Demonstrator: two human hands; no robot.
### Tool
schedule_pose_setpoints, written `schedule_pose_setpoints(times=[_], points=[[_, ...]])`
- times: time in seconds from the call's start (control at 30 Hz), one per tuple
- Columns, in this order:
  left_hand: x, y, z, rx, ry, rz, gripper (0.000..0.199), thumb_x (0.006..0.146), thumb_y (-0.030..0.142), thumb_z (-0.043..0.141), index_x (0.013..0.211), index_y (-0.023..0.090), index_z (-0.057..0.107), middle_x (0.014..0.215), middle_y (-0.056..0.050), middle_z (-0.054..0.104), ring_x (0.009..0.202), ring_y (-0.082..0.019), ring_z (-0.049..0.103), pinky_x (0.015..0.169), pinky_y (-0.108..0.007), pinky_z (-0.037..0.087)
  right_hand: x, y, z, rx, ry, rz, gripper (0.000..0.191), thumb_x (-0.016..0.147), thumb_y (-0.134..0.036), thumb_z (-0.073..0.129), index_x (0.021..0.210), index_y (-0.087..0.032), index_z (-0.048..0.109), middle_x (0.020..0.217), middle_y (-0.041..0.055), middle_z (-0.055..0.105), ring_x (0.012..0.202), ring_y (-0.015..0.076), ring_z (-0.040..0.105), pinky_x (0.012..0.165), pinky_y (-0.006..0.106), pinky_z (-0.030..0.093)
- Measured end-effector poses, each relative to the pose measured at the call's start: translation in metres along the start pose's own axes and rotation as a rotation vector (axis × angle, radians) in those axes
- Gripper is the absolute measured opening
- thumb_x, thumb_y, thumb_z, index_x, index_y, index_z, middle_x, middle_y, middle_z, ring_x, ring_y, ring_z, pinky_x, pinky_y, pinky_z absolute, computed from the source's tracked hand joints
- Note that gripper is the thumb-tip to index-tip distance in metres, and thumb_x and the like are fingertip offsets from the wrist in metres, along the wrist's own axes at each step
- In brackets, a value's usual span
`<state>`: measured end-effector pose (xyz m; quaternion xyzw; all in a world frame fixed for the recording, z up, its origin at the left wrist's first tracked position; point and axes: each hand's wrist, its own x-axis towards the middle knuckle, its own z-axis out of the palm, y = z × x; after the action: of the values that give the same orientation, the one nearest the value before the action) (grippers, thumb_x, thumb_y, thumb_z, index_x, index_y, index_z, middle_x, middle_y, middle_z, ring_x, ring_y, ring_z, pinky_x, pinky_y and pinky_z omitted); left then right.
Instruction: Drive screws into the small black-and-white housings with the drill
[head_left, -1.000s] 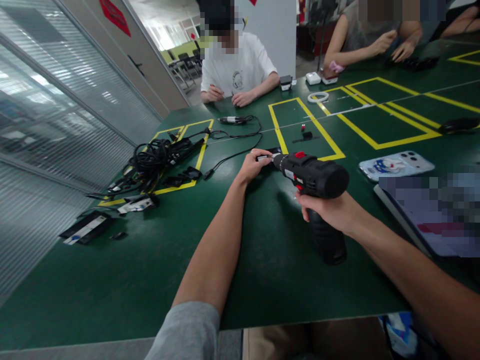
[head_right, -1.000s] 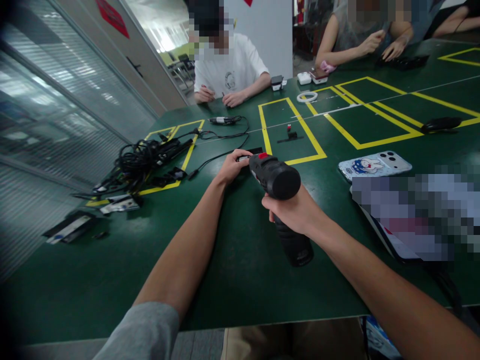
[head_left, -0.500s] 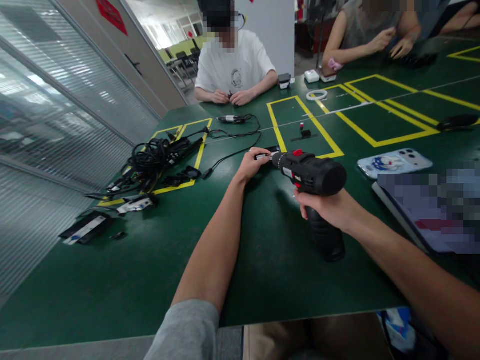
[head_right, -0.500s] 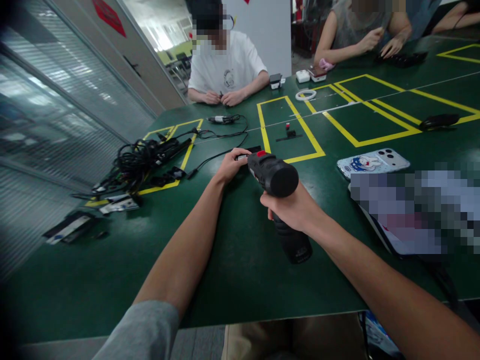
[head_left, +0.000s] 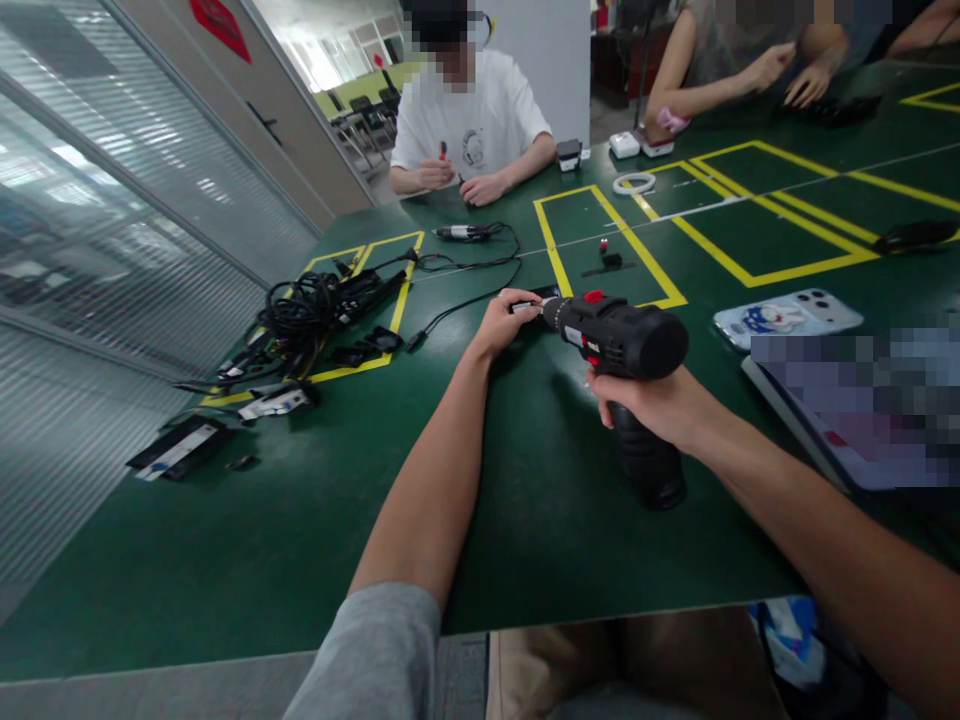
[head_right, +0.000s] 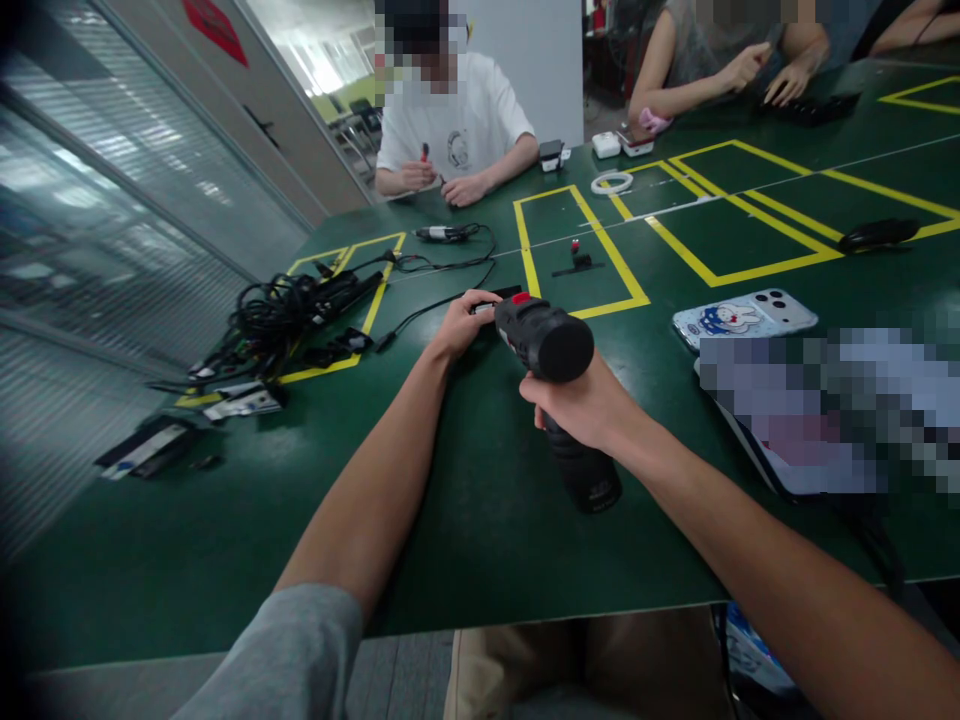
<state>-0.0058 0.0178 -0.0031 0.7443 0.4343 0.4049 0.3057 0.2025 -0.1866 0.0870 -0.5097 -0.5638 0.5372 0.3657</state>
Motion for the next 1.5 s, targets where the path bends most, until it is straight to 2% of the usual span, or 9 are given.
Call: schedule_pose_setpoints(times=[0.4,0.87,1.1,1.5], points=[[0.0019,-0.0048,0.0011,0.011,0.006,0.020,0.023,0.074,0.028,0.067,0.094,0.021,0.074,0.102,-0.004,0.070,0.105,-0.021,0.060,0.103,-0.037,0.044,0.0012,0.0002,0.0026,-0.001,0.017,0.018,0.009,0.076,-0.021,0.061,0.066,-0.019,0.061,0.051,0.0013,0.061,0.050,0.0166,0.057,0.055,0.031,0.043],[0.0013,-0.0038,0.0007,-0.011,0.004,0.022,0.023,0.074,0.028,0.068,0.094,0.021,0.074,0.103,-0.004,0.070,0.106,-0.021,0.060,0.104,-0.036,0.043,0.0031,0.0060,0.0010,0.037,0.004,-0.015,0.001,0.076,-0.020,0.062,0.075,-0.020,0.061,0.062,0.0011,0.063,0.053,0.0178,0.060,0.057,0.034,0.044],[0.0013,-0.0038,0.0005,-0.027,0.003,0.026,0.023,0.073,0.029,0.069,0.093,0.020,0.075,0.102,-0.004,0.070,0.105,-0.020,0.059,0.103,-0.036,0.042,0.0015,0.0024,0.0012,0.020,0.005,0.022,0.005,0.076,-0.020,0.062,0.071,-0.020,0.061,0.055,0.0009,0.061,0.054,0.0175,0.058,0.059,0.034,0.044],[0.0004,-0.0004,0.0010,-0.036,0.009,0.012,0.022,0.072,0.028,0.069,0.092,0.020,0.074,0.101,-0.004,0.070,0.104,-0.020,0.059,0.102,-0.036,0.043,0.0020,0.0029,0.0012,0.036,0.001,0.014,0.003,0.076,-0.021,0.062,0.073,-0.020,0.062,0.056,0.0005,0.061,0.055,0.0177,0.058,0.060,0.034,0.044]])
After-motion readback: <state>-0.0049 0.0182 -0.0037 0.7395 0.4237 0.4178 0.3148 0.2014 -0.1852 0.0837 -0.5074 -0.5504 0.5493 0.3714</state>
